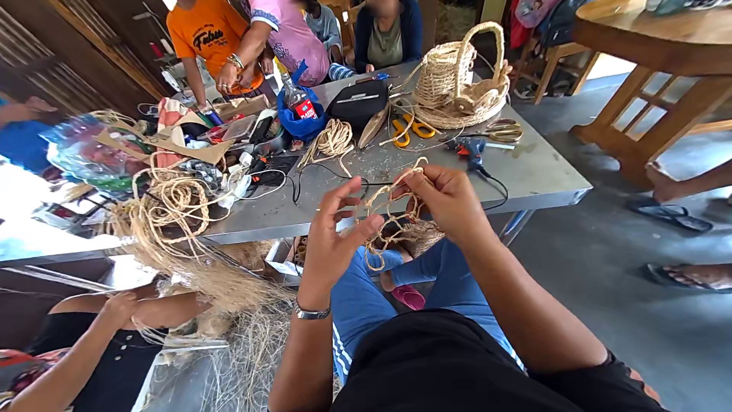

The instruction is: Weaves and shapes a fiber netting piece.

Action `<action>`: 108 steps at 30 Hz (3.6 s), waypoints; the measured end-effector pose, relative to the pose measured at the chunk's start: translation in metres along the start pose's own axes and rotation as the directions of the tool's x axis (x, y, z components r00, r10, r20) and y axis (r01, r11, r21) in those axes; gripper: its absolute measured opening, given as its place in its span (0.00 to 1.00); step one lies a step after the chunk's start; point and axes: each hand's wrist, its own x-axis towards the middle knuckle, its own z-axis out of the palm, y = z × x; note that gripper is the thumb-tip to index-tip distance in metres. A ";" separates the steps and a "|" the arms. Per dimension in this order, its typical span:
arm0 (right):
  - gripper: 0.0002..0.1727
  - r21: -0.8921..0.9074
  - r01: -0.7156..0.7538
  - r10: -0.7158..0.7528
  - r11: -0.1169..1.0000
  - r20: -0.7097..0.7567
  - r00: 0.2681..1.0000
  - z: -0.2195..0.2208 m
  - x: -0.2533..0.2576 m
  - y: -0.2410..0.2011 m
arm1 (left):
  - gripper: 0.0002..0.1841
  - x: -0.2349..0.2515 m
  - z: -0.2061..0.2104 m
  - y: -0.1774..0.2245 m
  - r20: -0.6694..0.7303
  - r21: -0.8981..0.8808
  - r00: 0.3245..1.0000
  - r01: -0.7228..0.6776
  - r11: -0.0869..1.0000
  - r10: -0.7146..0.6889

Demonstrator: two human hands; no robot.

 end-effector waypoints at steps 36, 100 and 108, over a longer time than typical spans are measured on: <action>0.22 0.226 -0.111 0.096 0.968 0.076 0.992 -0.007 -0.008 0.002 | 0.44 -0.001 0.017 -0.011 0.111 -0.374 0.994 0.039 0.927 0.003; 0.10 0.298 -0.077 0.054 0.951 0.085 0.995 -0.009 -0.021 0.001 | 0.12 -0.009 0.030 -0.005 -0.227 -0.403 0.964 -0.224 0.887 0.140; 0.09 0.320 -0.080 0.051 0.944 0.098 0.994 -0.005 -0.025 -0.003 | 0.19 -0.003 0.024 0.002 -0.129 -0.301 0.990 -0.086 0.950 0.048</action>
